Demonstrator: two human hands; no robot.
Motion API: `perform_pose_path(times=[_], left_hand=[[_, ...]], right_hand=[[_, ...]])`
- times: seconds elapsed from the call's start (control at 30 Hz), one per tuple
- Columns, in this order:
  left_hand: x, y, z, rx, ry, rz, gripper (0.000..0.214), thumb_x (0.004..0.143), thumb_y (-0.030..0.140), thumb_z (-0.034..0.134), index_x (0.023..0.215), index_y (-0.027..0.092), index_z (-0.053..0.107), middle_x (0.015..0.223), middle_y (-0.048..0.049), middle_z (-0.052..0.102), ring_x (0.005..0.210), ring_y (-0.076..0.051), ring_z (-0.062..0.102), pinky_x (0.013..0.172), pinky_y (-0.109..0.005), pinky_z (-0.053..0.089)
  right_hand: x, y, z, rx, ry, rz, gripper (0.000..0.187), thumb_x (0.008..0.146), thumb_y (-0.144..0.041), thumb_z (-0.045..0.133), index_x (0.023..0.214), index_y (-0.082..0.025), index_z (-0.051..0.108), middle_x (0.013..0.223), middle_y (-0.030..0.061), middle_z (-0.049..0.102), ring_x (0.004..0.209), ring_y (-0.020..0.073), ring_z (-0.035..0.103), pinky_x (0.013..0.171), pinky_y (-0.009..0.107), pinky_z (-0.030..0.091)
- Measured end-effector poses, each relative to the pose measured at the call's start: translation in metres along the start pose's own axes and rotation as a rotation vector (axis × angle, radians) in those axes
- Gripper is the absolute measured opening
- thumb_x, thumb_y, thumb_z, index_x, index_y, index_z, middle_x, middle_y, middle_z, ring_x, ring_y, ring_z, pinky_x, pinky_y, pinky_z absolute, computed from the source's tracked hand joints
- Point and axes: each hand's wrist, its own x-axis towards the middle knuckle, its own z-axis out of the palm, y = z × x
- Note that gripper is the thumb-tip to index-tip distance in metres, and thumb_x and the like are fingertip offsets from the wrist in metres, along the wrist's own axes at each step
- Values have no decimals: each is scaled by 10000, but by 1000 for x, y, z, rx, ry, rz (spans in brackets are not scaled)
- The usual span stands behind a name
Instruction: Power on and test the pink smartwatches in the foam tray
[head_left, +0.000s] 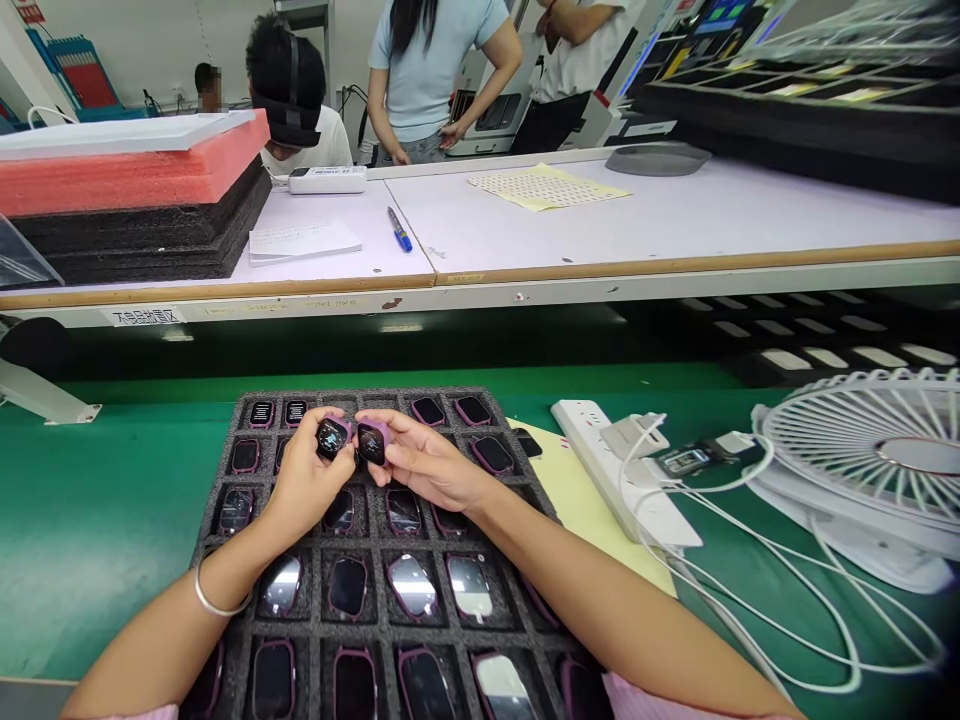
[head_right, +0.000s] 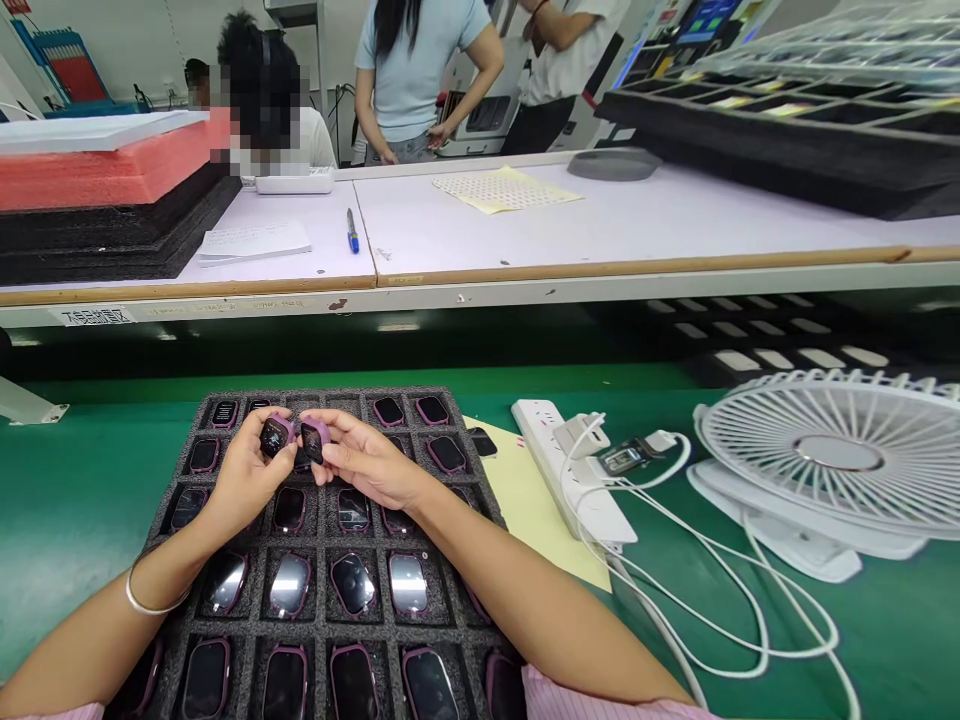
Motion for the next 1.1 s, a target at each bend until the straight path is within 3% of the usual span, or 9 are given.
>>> perform_pose_path(times=[0.53,0.67,0.87,1.0,1.1], left_hand=[[0,-2,-3,-50,-39,-53,324,780,237,576,1098,191,532,967,-36,612,923,-184,580,840,-315,452],[4,-3,-2,-216,-14,-125,416,729,270,662,1112,178,531,1040,-61,613,979,-199,586,843,-314,457],[7,5,-2,-520,-70,-357,705,730,381,693,1336,143,425,867,-23,631,599,-118,591,579,-254,448],[9,5,-5,-609,-97,-404,723,737,447,688,1337,108,469,690,6,606,576,-133,617,570,-243,464],[10,4,-6,-632,-116,-410,732,725,446,708,1338,113,485,709,-6,628,600,-157,659,602,-265,511]], right_hand=[[0,1,-2,-6,0,-4,441,803,-328,823,1191,-242,633,1037,25,596,696,109,560,677,261,469],[3,1,-4,0,62,2,480,832,-335,785,1263,-235,602,994,39,641,770,152,612,715,285,471],[7,-3,-11,32,214,17,402,825,-290,719,1202,-216,598,1049,83,680,739,172,637,682,303,466],[7,-2,-15,-12,229,-8,354,805,-277,723,1139,-217,622,1027,59,655,676,147,612,644,295,459],[6,-2,-14,-58,224,-21,382,804,-272,723,1168,-226,616,987,37,633,670,142,610,642,292,460]])
